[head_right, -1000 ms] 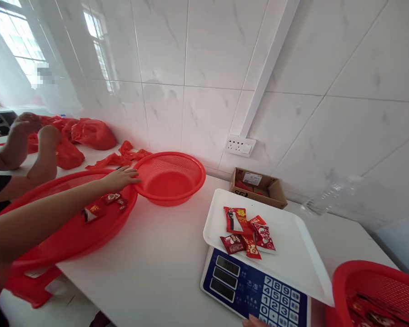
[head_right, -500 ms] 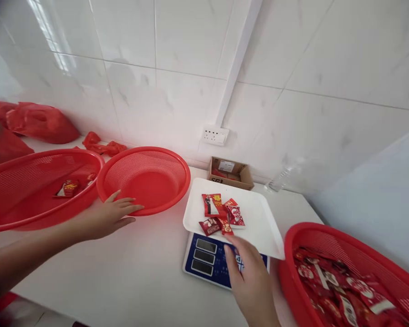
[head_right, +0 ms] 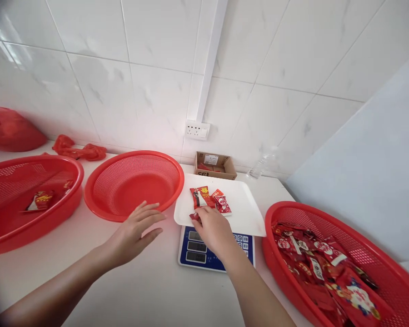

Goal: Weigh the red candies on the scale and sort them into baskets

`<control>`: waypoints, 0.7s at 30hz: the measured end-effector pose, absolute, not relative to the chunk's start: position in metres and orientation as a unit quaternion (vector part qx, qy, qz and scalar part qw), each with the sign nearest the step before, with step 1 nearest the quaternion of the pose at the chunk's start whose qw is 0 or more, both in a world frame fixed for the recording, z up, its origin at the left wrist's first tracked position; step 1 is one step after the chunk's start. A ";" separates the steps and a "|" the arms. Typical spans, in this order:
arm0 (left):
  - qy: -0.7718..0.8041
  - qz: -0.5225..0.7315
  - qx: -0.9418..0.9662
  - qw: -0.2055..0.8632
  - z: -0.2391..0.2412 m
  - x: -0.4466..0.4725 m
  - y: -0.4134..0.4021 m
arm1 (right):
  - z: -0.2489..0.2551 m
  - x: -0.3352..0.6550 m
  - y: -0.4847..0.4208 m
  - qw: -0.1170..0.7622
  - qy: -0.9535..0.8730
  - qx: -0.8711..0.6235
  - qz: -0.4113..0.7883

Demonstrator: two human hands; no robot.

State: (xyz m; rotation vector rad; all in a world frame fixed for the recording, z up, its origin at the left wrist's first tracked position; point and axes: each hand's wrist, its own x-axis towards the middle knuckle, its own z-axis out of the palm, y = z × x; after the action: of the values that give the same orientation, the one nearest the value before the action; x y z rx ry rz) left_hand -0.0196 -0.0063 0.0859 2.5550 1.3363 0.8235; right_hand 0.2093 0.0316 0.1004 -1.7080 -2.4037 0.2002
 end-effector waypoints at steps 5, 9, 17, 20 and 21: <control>0.408 0.283 0.859 0.128 0.083 0.007 0.002 | 0.102 0.211 0.029 0.126 -0.788 -0.601 0.049; 0.406 0.294 0.837 0.219 0.092 0.022 0.002 | 0.111 0.209 0.014 0.291 -0.741 -0.575 0.191; 0.475 0.322 0.755 0.318 0.102 0.013 0.004 | 0.117 0.211 0.010 0.357 -0.714 -0.533 0.280; 0.590 0.272 0.740 0.174 0.100 -0.009 0.014 | 0.110 0.234 0.034 0.313 -0.718 -0.608 0.125; 0.609 0.248 0.741 0.135 0.100 -0.015 0.016 | 0.107 0.242 0.041 0.287 -0.717 -0.630 0.088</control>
State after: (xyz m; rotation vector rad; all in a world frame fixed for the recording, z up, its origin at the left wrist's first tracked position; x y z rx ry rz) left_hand -0.0153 0.0162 0.0997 2.1474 1.7643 0.7170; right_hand 0.2423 0.0413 0.1071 -1.6820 -1.9149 0.2341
